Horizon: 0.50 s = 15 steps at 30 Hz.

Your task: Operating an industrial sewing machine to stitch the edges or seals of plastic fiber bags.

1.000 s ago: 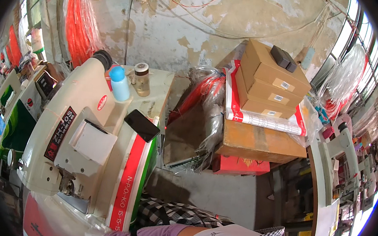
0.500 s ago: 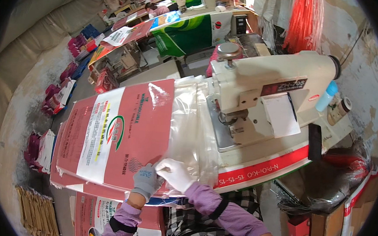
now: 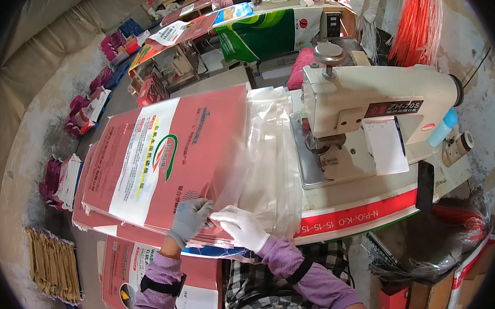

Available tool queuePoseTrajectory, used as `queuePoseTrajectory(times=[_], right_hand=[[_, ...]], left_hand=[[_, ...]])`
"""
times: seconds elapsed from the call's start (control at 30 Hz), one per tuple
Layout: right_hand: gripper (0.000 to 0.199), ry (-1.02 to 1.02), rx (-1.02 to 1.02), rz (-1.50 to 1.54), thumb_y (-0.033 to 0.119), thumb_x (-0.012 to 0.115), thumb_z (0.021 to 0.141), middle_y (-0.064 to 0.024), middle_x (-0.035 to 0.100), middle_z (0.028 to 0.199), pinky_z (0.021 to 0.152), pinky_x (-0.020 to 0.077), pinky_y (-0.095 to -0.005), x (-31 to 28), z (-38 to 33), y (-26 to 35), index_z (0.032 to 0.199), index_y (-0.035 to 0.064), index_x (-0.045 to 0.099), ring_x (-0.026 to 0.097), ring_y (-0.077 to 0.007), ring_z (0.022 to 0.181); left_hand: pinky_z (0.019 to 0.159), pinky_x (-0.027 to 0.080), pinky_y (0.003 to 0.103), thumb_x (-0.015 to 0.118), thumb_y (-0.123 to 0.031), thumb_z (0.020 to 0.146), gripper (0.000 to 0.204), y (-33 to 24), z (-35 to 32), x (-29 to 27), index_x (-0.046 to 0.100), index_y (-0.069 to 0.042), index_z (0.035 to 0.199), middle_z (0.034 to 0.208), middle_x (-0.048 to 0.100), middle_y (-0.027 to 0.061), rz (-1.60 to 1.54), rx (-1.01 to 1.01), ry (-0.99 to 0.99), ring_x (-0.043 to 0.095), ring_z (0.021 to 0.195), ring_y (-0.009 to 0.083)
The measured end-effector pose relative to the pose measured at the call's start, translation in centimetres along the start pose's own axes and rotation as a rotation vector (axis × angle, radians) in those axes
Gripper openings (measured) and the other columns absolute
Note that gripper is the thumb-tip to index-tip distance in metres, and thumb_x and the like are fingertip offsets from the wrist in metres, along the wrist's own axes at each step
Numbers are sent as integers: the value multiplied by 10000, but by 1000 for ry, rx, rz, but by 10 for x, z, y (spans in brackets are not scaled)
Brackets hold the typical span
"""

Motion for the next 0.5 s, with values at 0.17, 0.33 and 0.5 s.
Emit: queuePoseTrajectory(times=[0.17, 0.33, 0.5], right_hand=[[241, 52, -400, -427, 116, 561, 857, -118, 661, 1040, 950, 448, -377, 10, -5, 17, 1041, 33, 693, 598, -274, 1037], [235, 502, -193, -191, 169, 561, 848, -105, 688, 974, 959, 434, -417, 26, -3, 15, 953, 37, 724, 587, -290, 1052], [209, 276, 127, -587, 215, 567, 856, -135, 675, 898, 807, 507, -385, 28, -5, -97, 809, 88, 727, 640, -264, 873]], left_hand=[[499, 447, 314, 573, -287, 953, 323, 17, -4, -1, 652, 16, 874, 660, 652, 84, 161, 237, 35, 584, 526, 173], [490, 419, 415, 637, -220, 867, 190, 24, -87, -10, 598, -51, 789, 663, 603, 158, 670, 459, -190, 577, 555, 339], [537, 444, 377, 720, -174, 817, 175, 57, -211, -20, 594, -55, 791, 630, 554, 125, 952, 354, -330, 573, 558, 279]])
Point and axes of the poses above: each hand's wrist, its own z-axis towards the middle knuckle, its own x-axis out of the palm, y = z × x, the point moved 1 cm from there along z, towards the middle knuckle
